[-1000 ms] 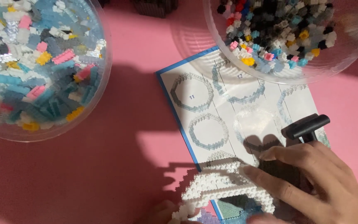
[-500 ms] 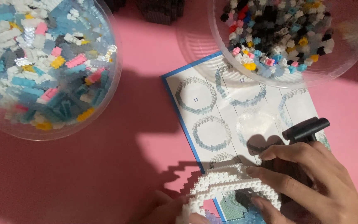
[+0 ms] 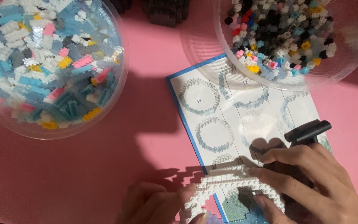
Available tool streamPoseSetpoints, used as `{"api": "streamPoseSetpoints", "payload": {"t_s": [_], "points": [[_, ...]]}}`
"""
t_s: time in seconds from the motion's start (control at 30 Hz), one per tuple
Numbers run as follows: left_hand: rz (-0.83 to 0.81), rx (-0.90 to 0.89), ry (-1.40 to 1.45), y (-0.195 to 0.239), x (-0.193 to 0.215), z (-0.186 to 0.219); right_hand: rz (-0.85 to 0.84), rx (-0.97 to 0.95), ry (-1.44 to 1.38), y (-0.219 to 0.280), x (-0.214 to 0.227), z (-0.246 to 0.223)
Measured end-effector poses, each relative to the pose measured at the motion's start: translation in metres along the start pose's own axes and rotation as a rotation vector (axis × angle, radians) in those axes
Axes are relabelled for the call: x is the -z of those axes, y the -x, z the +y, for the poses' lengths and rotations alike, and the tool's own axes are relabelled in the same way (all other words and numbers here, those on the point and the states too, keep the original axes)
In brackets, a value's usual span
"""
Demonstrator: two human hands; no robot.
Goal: Assembling a structure using small interlocking plastic blocks and a roller tool to press them together.
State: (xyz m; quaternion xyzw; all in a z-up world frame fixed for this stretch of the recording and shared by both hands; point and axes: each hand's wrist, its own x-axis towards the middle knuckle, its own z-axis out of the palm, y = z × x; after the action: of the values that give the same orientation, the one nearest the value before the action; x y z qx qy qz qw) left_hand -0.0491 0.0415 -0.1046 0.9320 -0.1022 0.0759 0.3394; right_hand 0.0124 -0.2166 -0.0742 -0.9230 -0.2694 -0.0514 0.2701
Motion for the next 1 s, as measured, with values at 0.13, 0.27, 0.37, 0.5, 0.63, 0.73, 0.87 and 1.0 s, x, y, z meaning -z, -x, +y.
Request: {"api": "streamPoseSetpoints", "payload": {"t_s": [0.13, 0.27, 0.37, 0.5, 0.63, 0.73, 0.87, 1.0], "points": [[0.119, 0.002, -0.067, -0.001, -0.005, 0.005, 0.006, 0.032, 0.012, -0.002, -0.001, 0.001], [0.108, -0.055, -0.085, -0.005, -0.002, 0.000, 0.002, -0.017, 0.001, -0.002, -0.001, -0.002], [0.093, -0.061, -0.071, -0.011, -0.001, 0.001, 0.013, 0.003, -0.007, 0.000, -0.002, 0.001], [0.160, -0.034, -0.002, -0.018, -0.004, 0.005, 0.017, 0.032, 0.001, 0.000, -0.003, 0.005], [0.181, -0.026, 0.021, -0.017, -0.006, 0.004, 0.010, 0.009, -0.016, -0.003, -0.002, 0.001], [0.227, -0.068, 0.054, -0.016, -0.009, -0.001, -0.009, -0.032, -0.012, 0.000, -0.002, 0.002], [0.213, -0.042, 0.040, -0.013, -0.008, 0.001, 0.012, 0.002, -0.017, -0.003, -0.003, 0.001], [0.177, -0.016, 0.000, -0.011, -0.005, 0.005, 0.004, 0.020, 0.001, -0.001, -0.003, 0.004]]}}
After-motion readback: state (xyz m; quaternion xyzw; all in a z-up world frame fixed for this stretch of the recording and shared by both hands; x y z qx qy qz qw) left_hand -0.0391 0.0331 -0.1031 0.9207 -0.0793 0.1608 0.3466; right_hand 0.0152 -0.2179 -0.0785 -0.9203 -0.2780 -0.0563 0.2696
